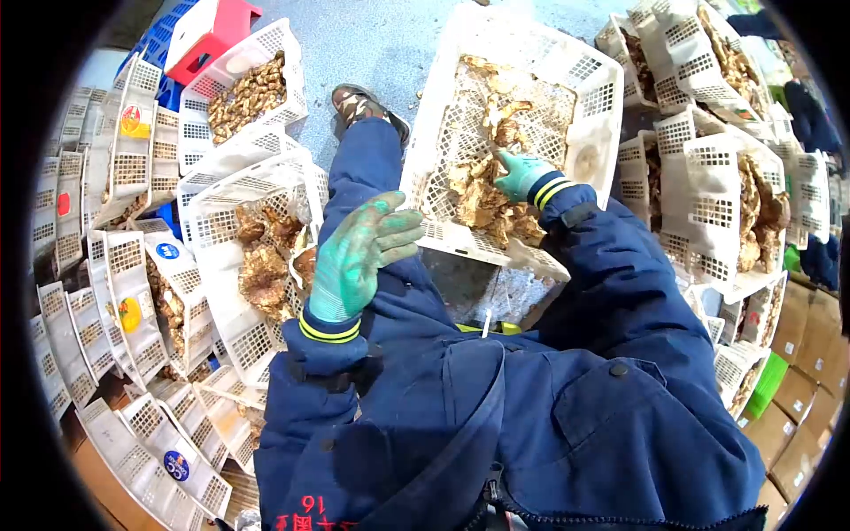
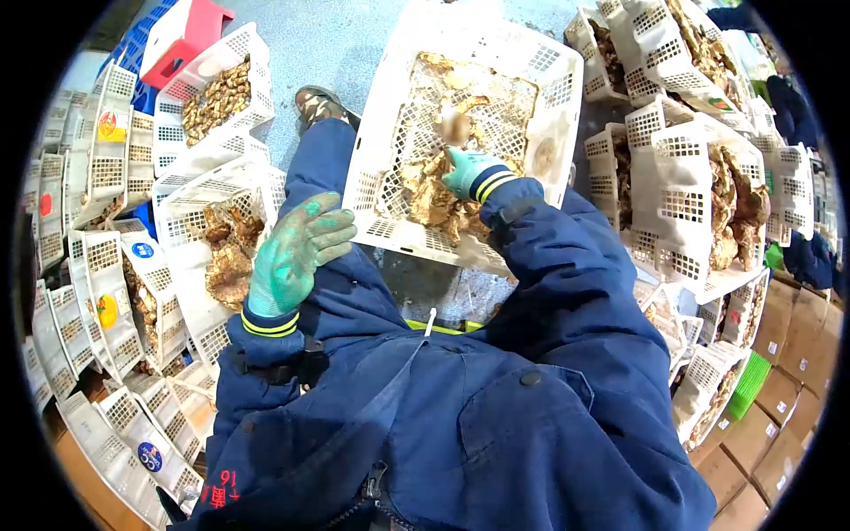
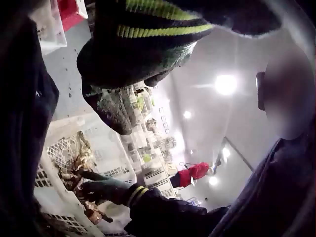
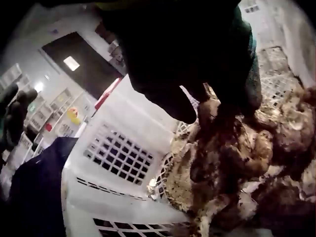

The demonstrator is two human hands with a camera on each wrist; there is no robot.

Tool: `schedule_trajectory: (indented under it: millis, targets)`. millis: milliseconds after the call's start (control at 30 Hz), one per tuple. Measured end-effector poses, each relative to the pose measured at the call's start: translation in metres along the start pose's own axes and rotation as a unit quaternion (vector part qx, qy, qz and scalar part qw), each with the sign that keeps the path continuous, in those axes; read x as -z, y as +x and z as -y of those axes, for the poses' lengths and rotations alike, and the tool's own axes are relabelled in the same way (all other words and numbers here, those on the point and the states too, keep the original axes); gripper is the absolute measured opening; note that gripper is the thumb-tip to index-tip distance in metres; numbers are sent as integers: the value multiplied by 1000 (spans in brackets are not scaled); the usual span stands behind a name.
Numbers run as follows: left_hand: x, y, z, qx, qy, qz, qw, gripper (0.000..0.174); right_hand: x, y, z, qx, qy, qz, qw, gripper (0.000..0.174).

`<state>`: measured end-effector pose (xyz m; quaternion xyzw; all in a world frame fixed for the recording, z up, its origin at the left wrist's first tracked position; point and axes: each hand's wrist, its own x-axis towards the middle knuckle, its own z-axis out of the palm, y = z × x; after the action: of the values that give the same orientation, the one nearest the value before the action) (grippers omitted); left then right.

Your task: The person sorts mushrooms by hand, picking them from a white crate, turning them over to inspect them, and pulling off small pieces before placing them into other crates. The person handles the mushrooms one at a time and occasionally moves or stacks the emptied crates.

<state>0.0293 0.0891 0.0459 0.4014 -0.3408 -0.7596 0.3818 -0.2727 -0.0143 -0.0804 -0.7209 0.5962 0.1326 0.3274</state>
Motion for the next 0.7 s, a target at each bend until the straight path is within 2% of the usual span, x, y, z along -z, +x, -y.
schedule_trajectory:
  millis: [100, 133, 167, 200, 233, 267, 333, 367, 400, 467, 500, 533, 567, 600, 667, 700]
  targets:
    - [-1, 5, 7, 5, 7, 8, 1000, 76, 8, 1, 6, -40, -36, 62, 997, 55]
    - [-4, 6, 8, 10, 16, 7, 1000, 73, 12, -2, 8, -84, 10, 104, 991, 56]
    - [-2, 7, 15, 3, -37, 10, 999, 66, 3, -3, 5, -74, 14, 82, 994, 56]
    - [-4, 9, 18, 23, -42, 2, 999, 64, -12, 0, -4, -65, 18, 60, 996, 57]
    - [-6, 11, 20, 43, -48, -6, 998, 62, -27, 5, -12, -56, 85, 64, 993, 55]
    - [-10, 12, 22, 62, -53, -13, 997, 60, -39, 7, -14, -36, 74, 29, 996, 53]
    - [-18, 10, 28, 65, -48, -10, 997, 57, -51, 9, -26, -47, 124, -3, 991, 43]
    - [-19, 11, 32, 74, -53, -7, 996, 57, -34, -7, -15, -52, 151, -32, 987, 32]
    - [-19, 9, 34, 83, -60, -6, 995, 56, -23, -18, -7, -89, 260, -34, 961, 21]
    - [-20, 4, 35, 65, -46, 21, 997, 57, -16, -21, -20, -86, 406, -20, 909, 14]
    - [-22, 3, 34, 54, -39, 38, 997, 58, 18, -53, 10, -74, 529, -25, 845, 8]
    - [-24, 3, 33, 42, -32, 54, 997, 58, 42, -78, 32, -79, 585, -45, 806, 9]
    - [-30, 3, 33, 66, -46, 58, 995, 58, 53, -94, 45, -42, 590, -72, 803, 12]
    - [-32, 4, 35, 77, -66, 102, 990, 58, 56, -107, 56, -5, 595, -98, 798, 15]
    - [-44, 7, 36, 93, -175, 110, 974, 60, 44, -124, 83, 117, 587, -192, 778, 23]
    - [-48, 6, 42, 34, -237, 87, 967, 64, 41, -138, 97, 209, 437, -271, 832, 28]
